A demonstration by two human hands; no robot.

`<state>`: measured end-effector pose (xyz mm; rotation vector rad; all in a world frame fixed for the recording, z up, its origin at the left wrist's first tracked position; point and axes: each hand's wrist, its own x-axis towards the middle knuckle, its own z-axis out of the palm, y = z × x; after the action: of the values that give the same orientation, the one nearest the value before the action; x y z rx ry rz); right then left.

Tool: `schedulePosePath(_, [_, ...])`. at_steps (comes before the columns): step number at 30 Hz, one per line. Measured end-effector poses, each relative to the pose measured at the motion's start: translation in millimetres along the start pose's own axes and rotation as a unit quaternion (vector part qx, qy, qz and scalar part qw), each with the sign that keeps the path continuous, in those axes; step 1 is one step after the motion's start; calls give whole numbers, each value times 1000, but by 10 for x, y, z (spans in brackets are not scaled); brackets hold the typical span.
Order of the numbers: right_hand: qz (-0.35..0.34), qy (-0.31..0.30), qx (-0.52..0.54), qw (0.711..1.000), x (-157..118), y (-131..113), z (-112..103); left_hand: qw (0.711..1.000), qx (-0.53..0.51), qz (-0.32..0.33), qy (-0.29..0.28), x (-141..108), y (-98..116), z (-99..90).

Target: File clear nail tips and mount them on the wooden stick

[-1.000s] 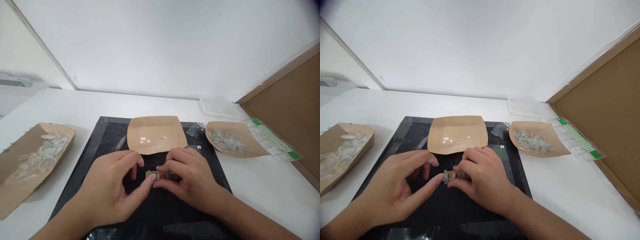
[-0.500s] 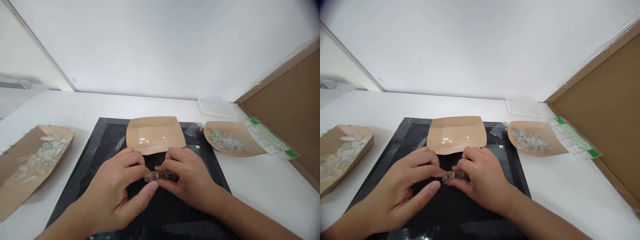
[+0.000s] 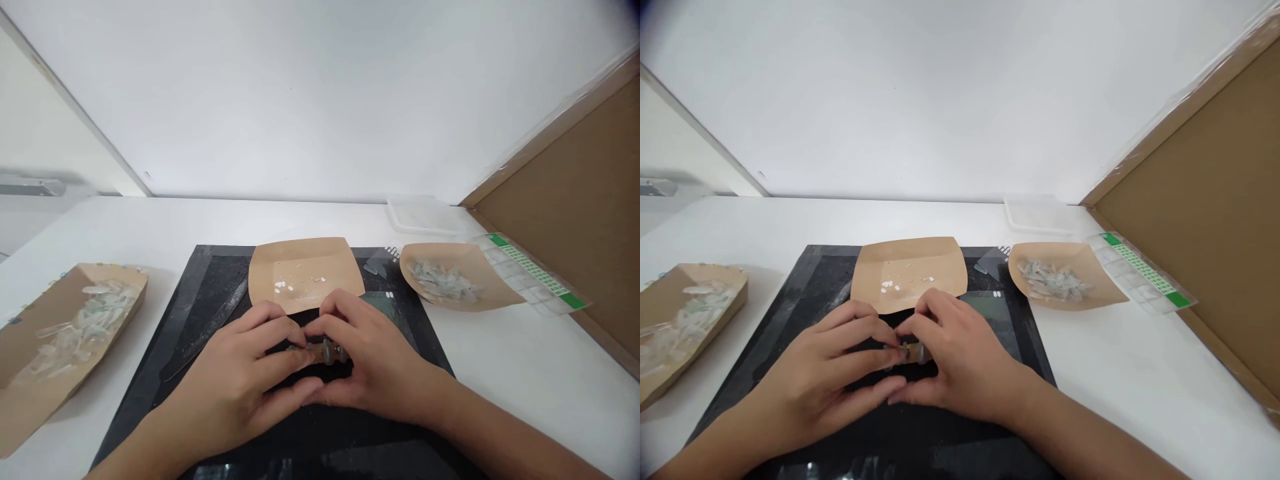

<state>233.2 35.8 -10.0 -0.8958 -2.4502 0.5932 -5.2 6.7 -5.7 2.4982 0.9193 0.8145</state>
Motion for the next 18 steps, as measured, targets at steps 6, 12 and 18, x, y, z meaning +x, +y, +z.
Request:
schedulePosePath(6, [29,52,-3,998,-22,31,-190,993,86,80,17,7,-51,25])
schedulePosePath(12, [34,177,-23,983,-21,121,-260,986,132,101,23,-6,-47,109])
schedulePosePath(18, [57,203,-53,976,-10,155,-309,982,162,84,42,-52,1,206])
